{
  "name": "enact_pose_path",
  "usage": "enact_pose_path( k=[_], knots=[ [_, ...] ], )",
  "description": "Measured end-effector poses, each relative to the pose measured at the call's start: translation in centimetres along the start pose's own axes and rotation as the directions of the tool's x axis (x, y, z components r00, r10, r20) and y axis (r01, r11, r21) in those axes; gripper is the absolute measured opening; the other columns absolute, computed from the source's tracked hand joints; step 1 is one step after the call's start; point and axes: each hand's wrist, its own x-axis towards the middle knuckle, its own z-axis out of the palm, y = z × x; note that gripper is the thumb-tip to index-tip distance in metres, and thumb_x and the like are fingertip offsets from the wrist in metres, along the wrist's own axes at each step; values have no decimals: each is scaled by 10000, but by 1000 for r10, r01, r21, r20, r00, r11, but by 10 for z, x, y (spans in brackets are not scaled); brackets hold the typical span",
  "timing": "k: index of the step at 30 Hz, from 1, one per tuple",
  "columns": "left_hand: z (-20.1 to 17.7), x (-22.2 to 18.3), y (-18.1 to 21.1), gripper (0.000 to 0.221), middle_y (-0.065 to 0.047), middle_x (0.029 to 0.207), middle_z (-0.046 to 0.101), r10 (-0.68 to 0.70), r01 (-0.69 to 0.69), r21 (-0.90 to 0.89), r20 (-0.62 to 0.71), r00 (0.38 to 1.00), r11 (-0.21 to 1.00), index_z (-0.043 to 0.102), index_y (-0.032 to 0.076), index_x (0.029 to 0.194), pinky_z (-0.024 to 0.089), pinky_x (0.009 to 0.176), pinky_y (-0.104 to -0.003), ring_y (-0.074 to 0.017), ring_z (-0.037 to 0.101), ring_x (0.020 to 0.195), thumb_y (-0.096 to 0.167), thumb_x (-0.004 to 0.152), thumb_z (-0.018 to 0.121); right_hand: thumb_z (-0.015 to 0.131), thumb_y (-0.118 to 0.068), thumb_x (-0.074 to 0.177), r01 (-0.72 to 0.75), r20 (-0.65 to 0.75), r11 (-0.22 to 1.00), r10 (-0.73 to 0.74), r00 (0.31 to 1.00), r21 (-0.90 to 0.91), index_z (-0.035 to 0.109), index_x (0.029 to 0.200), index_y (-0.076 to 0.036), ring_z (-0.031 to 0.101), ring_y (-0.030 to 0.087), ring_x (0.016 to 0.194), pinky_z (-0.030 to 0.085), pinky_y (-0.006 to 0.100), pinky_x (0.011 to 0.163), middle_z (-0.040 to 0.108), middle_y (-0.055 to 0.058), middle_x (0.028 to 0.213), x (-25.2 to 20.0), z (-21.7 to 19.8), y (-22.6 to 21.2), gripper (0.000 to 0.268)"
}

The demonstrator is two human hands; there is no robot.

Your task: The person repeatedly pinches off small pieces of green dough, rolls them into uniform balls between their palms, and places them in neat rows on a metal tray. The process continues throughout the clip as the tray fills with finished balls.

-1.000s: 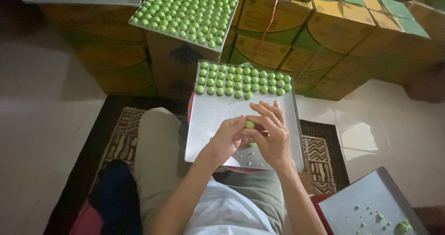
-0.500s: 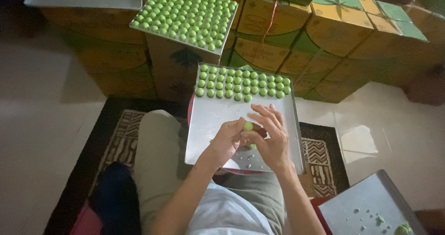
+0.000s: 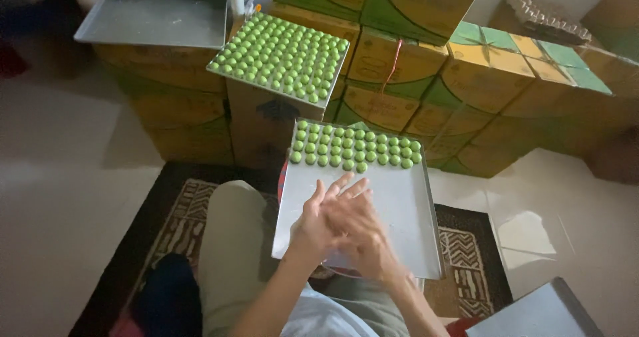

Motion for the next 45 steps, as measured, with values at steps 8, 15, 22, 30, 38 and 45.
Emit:
enact_pose_path(
  k=[8,15,22,30,38,45],
  knots=[
    [-9,7,4,799,-242,1628,283,62,-42,-147,140,988,988,243,77,1590,320,1169,-568,-398,339,1476,641,1032,338,271,-518,1061,26,-19,993,-28,999,-114,622,1343,-23,541,349,1376,207,584,1244,634,190,1394,2,-10,-12,669],
    [33,-5,3,838,-208,1572,417,51,-51,4,-15,999,999,263,66,1584,325,1150,-639,-394,396,1436,663,996,259,562,-41,938,28,40,977,-20,999,-210,576,1397,-44,475,321,1438,177,561,1270,592,178,1450,3,-3,-4,459],
    [-6,6,1,792,-232,1634,269,95,-76,-110,179,979,991,213,80,1611,273,1143,-706,-408,282,1493,636,1060,332,234,-551,1063,147,7,989,-147,989,-3,687,1248,-40,613,338,1318,206,613,1250,688,157,1326,3,-6,-12,708],
    [-5,6,1,775,-172,1542,489,33,-49,-130,-126,991,990,471,163,1502,463,1081,-543,-374,523,1363,721,983,332,427,-449,1053,52,-80,997,-56,995,-52,756,1191,-101,623,334,1269,57,631,1225,738,64,1265,2,-7,-6,498],
    [18,0,-7,617,-155,1236,661,-84,97,-162,84,993,982,500,105,1439,547,883,-436,-284,679,984,566,1073,317,785,-290,858,-84,-255,983,40,966,-163,757,1193,-158,526,303,1368,54,569,1253,680,60,1355,2,-16,37,362],
    [11,4,-12,384,-87,907,756,-72,96,363,-79,994,927,664,73,1188,583,847,-368,-212,749,816,410,1054,537,871,-278,772,-144,-350,984,98,932,-108,734,1158,-112,602,336,1274,223,582,1226,689,96,1321,3,-21,38,442]
  ],
)
